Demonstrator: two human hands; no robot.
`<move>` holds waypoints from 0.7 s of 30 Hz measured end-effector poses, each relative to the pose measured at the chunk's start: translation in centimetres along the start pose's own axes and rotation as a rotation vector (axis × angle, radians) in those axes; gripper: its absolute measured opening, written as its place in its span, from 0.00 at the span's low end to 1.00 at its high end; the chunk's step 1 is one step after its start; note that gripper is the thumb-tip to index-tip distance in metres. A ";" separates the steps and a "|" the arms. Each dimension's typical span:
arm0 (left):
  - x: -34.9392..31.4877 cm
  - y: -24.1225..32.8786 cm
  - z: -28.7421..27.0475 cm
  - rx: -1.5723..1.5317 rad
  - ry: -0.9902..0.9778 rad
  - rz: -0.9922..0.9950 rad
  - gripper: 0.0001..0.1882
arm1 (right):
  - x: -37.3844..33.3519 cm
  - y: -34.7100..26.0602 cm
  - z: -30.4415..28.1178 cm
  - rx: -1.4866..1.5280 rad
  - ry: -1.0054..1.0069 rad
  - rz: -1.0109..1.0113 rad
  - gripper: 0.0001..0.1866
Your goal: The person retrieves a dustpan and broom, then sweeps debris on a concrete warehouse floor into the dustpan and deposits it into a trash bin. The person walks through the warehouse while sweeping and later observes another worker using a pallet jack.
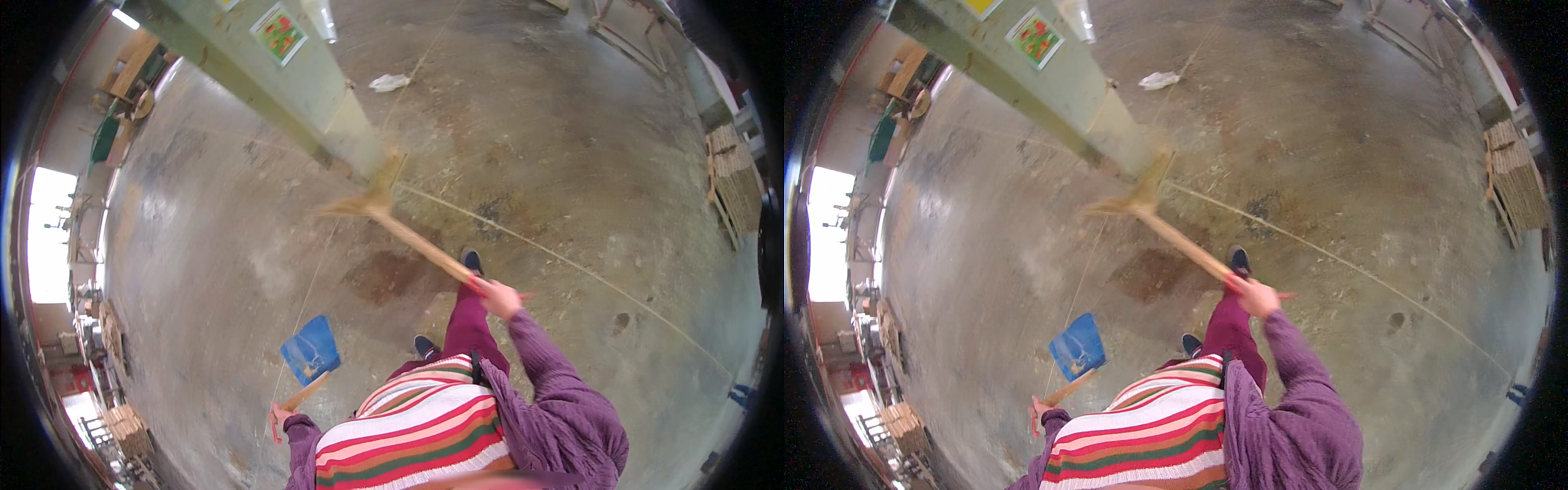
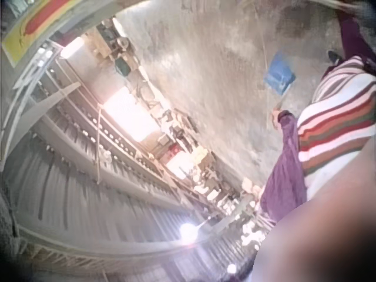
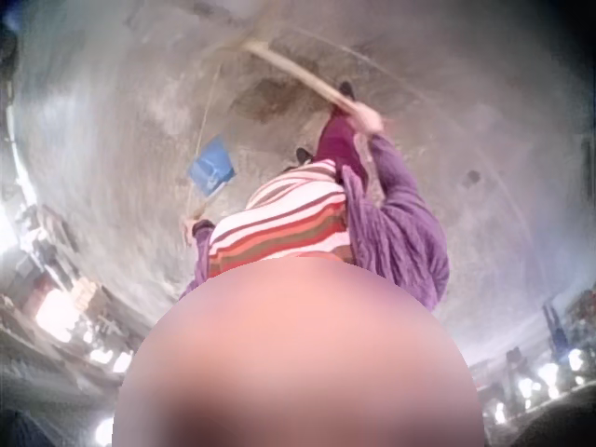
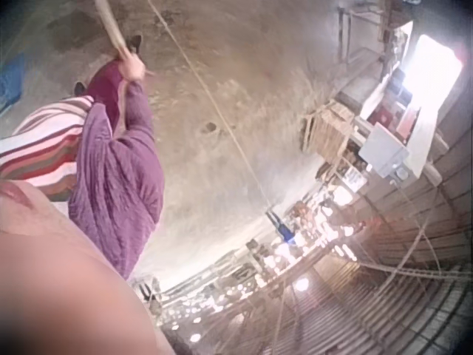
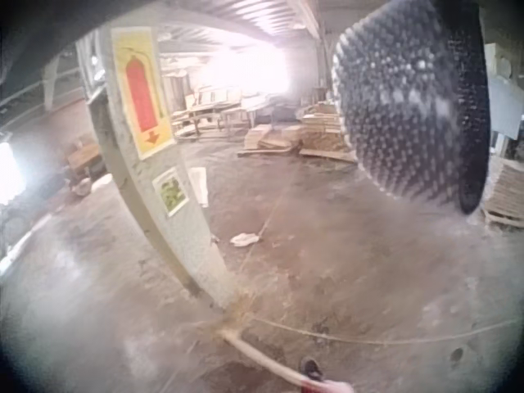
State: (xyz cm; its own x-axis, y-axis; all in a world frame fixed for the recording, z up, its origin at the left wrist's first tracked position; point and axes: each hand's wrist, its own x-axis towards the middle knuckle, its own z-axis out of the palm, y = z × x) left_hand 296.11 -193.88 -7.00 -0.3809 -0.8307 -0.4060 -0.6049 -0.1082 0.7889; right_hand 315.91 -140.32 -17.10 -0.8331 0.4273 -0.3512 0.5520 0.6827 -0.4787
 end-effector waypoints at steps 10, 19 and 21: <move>-13.3 4.7 16.8 -0.200 0.095 -0.242 0.27 | 6.5 29.7 -18.3 0.504 0.915 0.978 0.09; -23.4 11.1 22.2 -0.326 0.248 -0.371 0.35 | 53.5 22.3 -21.7 0.967 0.560 0.901 0.05; -24.1 11.8 24.1 -0.397 0.199 -0.320 0.37 | 62.9 17.7 -20.4 0.543 0.483 0.661 0.07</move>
State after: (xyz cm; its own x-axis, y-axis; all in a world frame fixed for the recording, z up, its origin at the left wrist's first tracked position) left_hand 281.29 -161.95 0.99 -0.0583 -0.8057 -0.5895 -0.3435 -0.5382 0.7696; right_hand 272.53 -89.26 -31.29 -0.2086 0.9042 -0.3726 0.7530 -0.0946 -0.6512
